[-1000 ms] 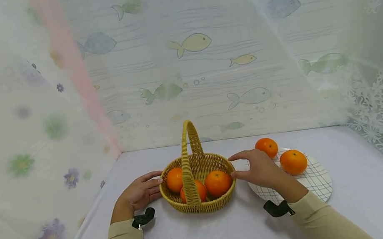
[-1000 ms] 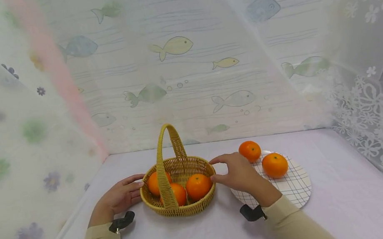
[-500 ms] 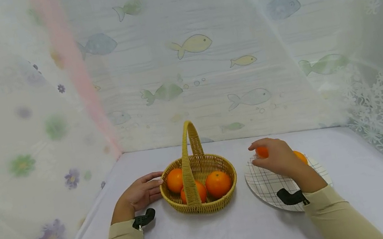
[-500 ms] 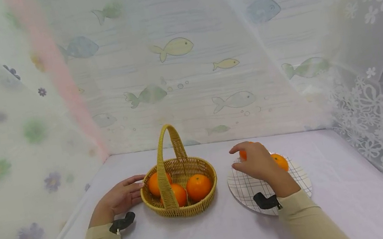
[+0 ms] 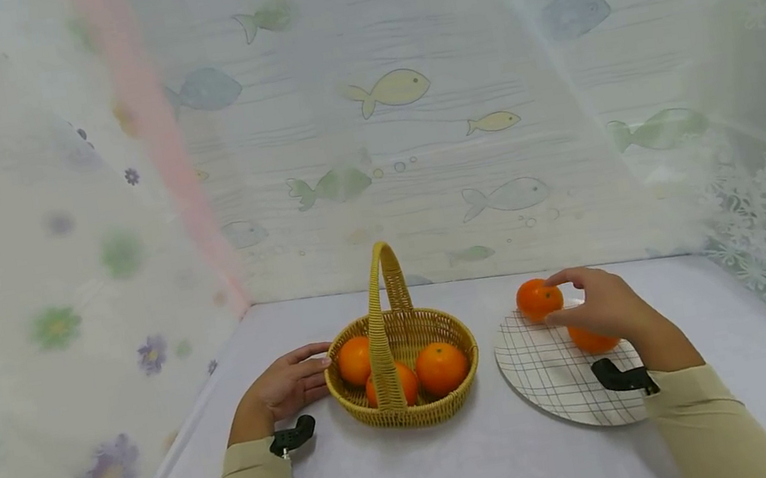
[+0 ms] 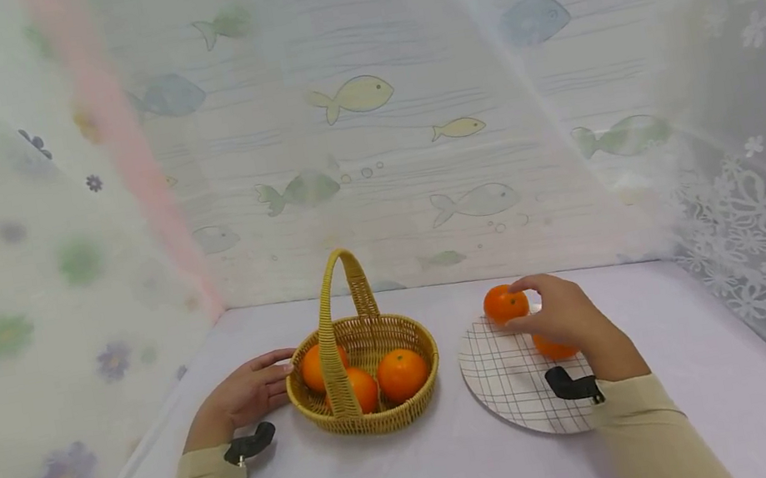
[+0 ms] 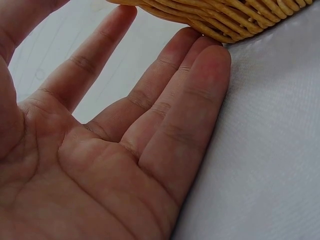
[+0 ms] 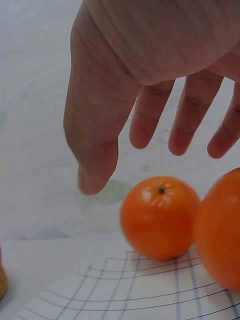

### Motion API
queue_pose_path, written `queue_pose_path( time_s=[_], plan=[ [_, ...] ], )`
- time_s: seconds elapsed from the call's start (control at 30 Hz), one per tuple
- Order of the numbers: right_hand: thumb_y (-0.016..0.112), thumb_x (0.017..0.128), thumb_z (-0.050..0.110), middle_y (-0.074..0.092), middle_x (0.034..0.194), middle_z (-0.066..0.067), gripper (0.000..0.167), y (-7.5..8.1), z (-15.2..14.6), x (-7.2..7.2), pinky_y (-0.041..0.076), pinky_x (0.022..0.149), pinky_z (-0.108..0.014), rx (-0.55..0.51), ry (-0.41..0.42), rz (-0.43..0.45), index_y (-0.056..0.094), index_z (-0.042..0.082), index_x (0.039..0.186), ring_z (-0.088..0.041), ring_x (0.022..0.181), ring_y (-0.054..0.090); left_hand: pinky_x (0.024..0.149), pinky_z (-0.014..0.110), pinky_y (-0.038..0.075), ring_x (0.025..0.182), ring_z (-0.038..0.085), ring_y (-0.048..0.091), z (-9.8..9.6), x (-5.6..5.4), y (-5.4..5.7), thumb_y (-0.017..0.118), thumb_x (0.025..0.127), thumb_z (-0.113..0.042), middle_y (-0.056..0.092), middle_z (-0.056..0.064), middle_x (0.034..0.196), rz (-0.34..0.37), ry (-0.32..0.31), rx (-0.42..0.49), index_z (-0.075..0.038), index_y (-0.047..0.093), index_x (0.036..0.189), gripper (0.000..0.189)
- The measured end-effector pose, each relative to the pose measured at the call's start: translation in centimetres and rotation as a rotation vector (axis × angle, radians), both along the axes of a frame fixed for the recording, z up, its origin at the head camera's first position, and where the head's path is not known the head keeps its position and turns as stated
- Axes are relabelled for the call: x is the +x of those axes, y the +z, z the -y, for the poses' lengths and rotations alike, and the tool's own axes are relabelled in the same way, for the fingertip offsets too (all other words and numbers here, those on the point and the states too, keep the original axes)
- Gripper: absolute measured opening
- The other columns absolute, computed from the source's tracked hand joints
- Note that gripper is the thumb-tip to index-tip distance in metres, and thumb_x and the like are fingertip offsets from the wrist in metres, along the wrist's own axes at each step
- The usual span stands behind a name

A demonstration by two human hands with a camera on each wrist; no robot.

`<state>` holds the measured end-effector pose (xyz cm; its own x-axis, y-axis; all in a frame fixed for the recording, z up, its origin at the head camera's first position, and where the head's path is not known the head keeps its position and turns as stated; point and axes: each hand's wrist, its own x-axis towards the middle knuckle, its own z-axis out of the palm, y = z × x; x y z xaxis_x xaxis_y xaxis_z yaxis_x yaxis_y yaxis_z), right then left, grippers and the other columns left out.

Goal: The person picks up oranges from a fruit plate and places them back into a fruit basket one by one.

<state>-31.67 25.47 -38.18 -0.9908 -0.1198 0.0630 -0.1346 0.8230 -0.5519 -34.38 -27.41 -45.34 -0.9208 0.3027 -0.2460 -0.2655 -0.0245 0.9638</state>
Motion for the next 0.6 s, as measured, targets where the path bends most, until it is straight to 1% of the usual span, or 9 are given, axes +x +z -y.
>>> queue_pose_path(
  time_s=[0.17, 0.23, 0.33, 0.43, 0.53, 0.6],
  plan=[
    [0.084, 0.083, 0.047, 0.046, 0.153, -0.031, 0.080, 0.0, -1.6, 0.0, 0.048, 0.098, -0.072, 0.024, 0.019, 0.058, 0.054, 0.011, 0.148, -0.054, 0.137, 0.043, 0.094, 0.038, 0.061, 0.105, 0.021, 0.074, -0.1, -0.2, -0.1, 0.072, 0.099, -0.018, 0.074, 0.005, 0.120, -0.007, -0.004, 0.004, -0.006, 0.049, 0.149, 0.057],
    [0.084, 0.083, 0.046, 0.044, 0.154, -0.032, 0.082, 0.0, -2.1, 0.0, 0.048, 0.099, -0.071, 0.019, 0.033, 0.084, 0.052, 0.009, 0.149, -0.055, 0.137, 0.043, 0.095, 0.038, 0.061, 0.105, 0.021, 0.074, -0.1, -0.3, -0.1, 0.072, 0.099, -0.019, 0.073, 0.005, 0.121, -0.014, -0.010, -0.002, -0.006, 0.048, 0.151, 0.059],
    [0.085, 0.083, 0.045, 0.041, 0.155, -0.033, 0.086, -0.2, -2.8, 0.2, 0.048, 0.100, -0.069, 0.000, 0.054, 0.121, 0.049, 0.006, 0.151, -0.056, 0.134, 0.046, 0.094, 0.039, 0.061, 0.105, 0.021, 0.074, 0.0, -0.3, -0.1, 0.073, 0.098, -0.019, 0.073, 0.006, 0.121, -0.006, 0.001, 0.002, -0.006, 0.048, 0.151, 0.060],
    [0.085, 0.083, 0.045, 0.040, 0.155, -0.034, 0.088, -0.6, -3.4, 0.2, 0.048, 0.100, -0.068, -0.018, 0.073, 0.150, 0.047, 0.005, 0.152, -0.056, 0.132, 0.047, 0.094, 0.039, 0.061, 0.105, 0.022, 0.074, 0.1, -0.3, -0.1, 0.073, 0.098, -0.018, 0.073, 0.006, 0.121, -0.002, 0.000, 0.005, -0.005, 0.048, 0.150, 0.059],
    [0.086, 0.082, 0.045, 0.042, 0.154, -0.032, 0.090, -1.1, -3.9, 0.1, 0.048, 0.102, -0.066, -0.028, 0.082, 0.168, 0.047, 0.006, 0.153, -0.051, 0.132, 0.050, 0.094, 0.039, 0.061, 0.104, 0.022, 0.074, 0.1, -0.1, 0.0, 0.073, 0.098, -0.018, 0.073, 0.007, 0.121, 0.013, 0.005, 0.002, -0.006, 0.048, 0.150, 0.059],
    [0.087, 0.081, 0.043, 0.044, 0.152, -0.033, 0.091, -1.4, -4.1, 0.1, 0.049, 0.101, -0.064, -0.031, 0.092, 0.178, 0.047, 0.005, 0.153, -0.048, 0.127, 0.053, 0.095, 0.039, 0.061, 0.105, 0.023, 0.074, 0.1, 0.0, 0.0, 0.073, 0.098, -0.019, 0.073, 0.007, 0.122, 0.018, 0.003, -0.004, -0.005, 0.048, 0.150, 0.060]
  ],
)
